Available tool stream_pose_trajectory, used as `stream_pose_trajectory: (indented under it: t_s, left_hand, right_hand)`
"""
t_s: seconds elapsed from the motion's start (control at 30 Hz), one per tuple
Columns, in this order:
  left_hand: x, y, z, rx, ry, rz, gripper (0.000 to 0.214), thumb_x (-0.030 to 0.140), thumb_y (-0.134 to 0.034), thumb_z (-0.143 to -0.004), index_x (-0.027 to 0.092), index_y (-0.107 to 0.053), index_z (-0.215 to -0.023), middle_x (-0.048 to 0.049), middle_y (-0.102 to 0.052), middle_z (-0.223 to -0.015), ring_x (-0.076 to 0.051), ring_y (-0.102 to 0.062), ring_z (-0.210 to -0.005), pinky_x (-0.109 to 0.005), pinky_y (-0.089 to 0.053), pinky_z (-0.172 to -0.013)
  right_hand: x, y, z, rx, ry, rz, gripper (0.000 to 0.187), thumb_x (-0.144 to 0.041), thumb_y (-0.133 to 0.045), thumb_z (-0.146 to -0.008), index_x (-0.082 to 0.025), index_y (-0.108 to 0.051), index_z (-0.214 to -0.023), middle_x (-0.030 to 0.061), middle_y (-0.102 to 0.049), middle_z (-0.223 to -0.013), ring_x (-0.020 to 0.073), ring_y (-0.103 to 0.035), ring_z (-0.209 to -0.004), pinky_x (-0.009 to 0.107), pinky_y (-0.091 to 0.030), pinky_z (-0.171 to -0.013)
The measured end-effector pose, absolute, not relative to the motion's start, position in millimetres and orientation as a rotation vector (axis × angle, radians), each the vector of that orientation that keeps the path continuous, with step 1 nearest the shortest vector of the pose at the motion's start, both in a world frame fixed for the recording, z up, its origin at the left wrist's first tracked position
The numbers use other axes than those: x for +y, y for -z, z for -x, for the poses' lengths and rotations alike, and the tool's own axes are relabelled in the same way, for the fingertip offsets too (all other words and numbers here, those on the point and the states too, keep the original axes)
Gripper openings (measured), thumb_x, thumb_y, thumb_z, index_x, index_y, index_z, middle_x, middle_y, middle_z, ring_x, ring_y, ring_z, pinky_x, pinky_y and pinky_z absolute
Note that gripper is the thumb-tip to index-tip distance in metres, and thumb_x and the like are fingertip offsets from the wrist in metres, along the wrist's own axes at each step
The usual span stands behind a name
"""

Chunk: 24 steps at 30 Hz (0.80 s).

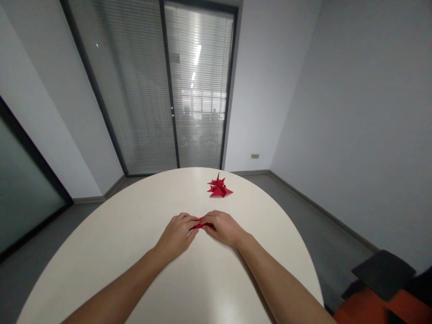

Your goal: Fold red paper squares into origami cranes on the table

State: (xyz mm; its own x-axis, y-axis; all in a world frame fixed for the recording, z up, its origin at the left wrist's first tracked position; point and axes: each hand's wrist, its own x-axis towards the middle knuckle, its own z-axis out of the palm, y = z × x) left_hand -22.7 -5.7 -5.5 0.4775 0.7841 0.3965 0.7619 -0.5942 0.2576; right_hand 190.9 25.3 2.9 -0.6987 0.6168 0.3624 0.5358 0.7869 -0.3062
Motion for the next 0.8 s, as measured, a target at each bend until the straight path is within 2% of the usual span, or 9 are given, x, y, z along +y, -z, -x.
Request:
stream_pose_trajectory:
  t_s: [0.23,0.4,0.57,0.7,0.8]
  left_hand:
    - [-7.2,-1.5,19.9,1.416,-0.628,-2.741,0.025,0.023,-0.055,-0.097,0.03,-0.069,-0.117,0.0016,-0.075,-0.112,-0.023,-0.061,-0.095,-0.038,-0.046,-0.083]
    - [-8.2,-6.1,21.4,1.472,-0.535,-2.795,0.028,0.016,-0.053,-0.097,0.026,-0.07,-0.116,-0.0031,-0.076,-0.108,-0.024,-0.065,-0.091,-0.04,-0.046,-0.081]
    - [-5.5,-2.5,29.8,1.531,-0.534,-2.756,0.034,0.006,-0.048,-0.093,0.023,-0.072,-0.11,-0.006,-0.075,-0.116,-0.024,-0.069,-0.101,-0.043,-0.046,-0.09]
    - [-7.7,5.9,31.2,1.453,-0.592,-2.764,0.03,0.017,-0.051,-0.094,0.021,-0.069,-0.119,-0.009,-0.069,-0.128,-0.026,-0.063,-0.117,-0.047,-0.042,-0.103]
    - [-11.0,10.6,29.7,1.393,-0.602,-2.772,0.037,0.027,-0.054,-0.094,0.022,-0.063,-0.129,-0.0094,-0.063,-0.137,-0.029,-0.055,-0.127,-0.05,-0.041,-0.107]
  right_hand:
    - [23.4,-6.2,-192.8,-2.53,-0.248,0.878,0.022,-0.022,-0.056,-0.094,-0.024,-0.072,-0.109,0.005,-0.074,-0.103,0.0188,-0.065,-0.098,0.029,-0.047,-0.087]
    - [22.2,-10.6,-200.3,-2.513,-0.292,0.881,0.023,-0.023,-0.06,-0.091,-0.023,-0.072,-0.111,0.0055,-0.073,-0.106,0.0206,-0.063,-0.103,0.03,-0.047,-0.09]
    - [24.2,-14.3,-207.6,-2.523,-0.349,0.898,0.019,-0.027,-0.067,-0.087,-0.021,-0.075,-0.103,0.0066,-0.073,-0.105,0.0215,-0.063,-0.099,0.029,-0.046,-0.086]
    - [25.1,-14.3,-207.2,-2.513,-0.444,0.962,0.019,-0.028,-0.061,-0.09,-0.021,-0.076,-0.099,0.0043,-0.075,-0.092,0.018,-0.065,-0.084,0.027,-0.045,-0.077]
    - [25.7,-12.9,-206.6,-2.435,-0.46,1.036,0.023,-0.022,-0.057,-0.091,-0.022,-0.074,-0.106,0.0045,-0.075,-0.096,0.0165,-0.065,-0.082,0.026,-0.045,-0.075]
